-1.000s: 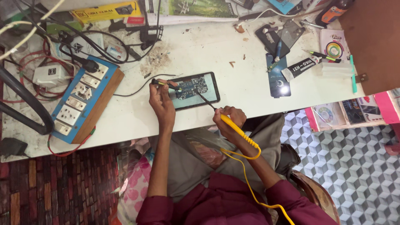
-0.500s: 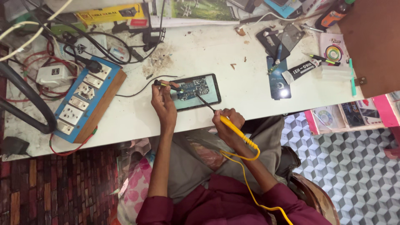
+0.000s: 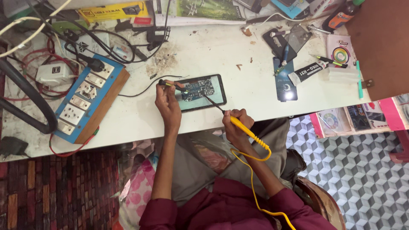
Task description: The person sits on the floor and uses a soldering iron and a probe to work on a small circuit board placed on a white table. They repeatedly apply heat and make contact with various points on the board.
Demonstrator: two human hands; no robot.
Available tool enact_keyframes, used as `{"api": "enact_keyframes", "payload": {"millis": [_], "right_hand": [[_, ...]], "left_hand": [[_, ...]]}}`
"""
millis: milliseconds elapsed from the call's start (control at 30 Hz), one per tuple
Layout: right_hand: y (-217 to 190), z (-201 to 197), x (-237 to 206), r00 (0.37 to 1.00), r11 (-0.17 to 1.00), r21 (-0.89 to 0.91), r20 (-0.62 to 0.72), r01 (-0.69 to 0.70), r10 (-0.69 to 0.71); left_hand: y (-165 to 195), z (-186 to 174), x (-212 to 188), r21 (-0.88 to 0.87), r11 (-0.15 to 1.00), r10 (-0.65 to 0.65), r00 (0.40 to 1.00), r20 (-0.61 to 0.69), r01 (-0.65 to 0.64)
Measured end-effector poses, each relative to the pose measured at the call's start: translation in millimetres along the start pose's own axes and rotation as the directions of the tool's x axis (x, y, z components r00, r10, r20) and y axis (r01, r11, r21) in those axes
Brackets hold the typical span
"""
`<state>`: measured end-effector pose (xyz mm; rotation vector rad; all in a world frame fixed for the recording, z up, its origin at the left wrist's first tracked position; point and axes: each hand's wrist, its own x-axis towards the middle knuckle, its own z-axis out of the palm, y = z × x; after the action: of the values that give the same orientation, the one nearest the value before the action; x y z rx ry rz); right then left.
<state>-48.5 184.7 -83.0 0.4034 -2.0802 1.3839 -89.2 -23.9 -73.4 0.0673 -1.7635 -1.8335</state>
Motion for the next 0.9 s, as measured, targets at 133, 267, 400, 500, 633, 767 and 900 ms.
{"api": "enact_keyframes", "payload": {"millis": [133, 267, 400, 500, 633, 767, 900], "right_hand": [[0.1, -0.3, -1.5, 0.998, 0.994, -0.099, -0.025, 0.056, -0.059], [4.8, 2.9, 1.4, 0.992, 0.99, 0.094, -0.067, -0.103, 0.11], [12.0, 5.4, 13.9, 0.983, 0.953, 0.266, -0.074, -0.145, 0.171], [18.8, 7.9, 28.2, 0.983, 0.95, 0.263, -0.024, -0.168, 0.18], [25.1, 16.8, 43.9, 0.968, 0.921, 0.306, 0.011, -0.24, 0.249], [26.3, 22.7, 50.3, 0.963, 0.898, 0.351, 0.062, -0.266, 0.261], [24.7, 20.7, 51.0, 0.973, 0.937, 0.263, 0.09, -0.229, 0.212]], "left_hand": [[1.5, -1.1, -0.4, -0.02, 1.0, 0.015, 1.0, 0.021, -0.015], [0.9, -0.4, 0.4, -0.041, 0.999, 0.021, 1.0, 0.016, -0.021], [0.0, 0.4, 0.4, -0.093, 0.996, 0.02, 1.0, 0.011, -0.019], [0.5, -0.3, -1.8, -0.067, 0.998, 0.004, 1.0, 0.006, -0.004], [2.0, -1.4, -3.7, -0.103, 0.994, 0.026, 1.0, 0.015, -0.025], [2.7, -1.5, -3.6, -0.1, 0.995, 0.008, 1.0, 0.005, -0.007], [2.8, -1.5, -2.6, -0.116, 0.993, -0.009, 1.0, 0.006, 0.01]]}}
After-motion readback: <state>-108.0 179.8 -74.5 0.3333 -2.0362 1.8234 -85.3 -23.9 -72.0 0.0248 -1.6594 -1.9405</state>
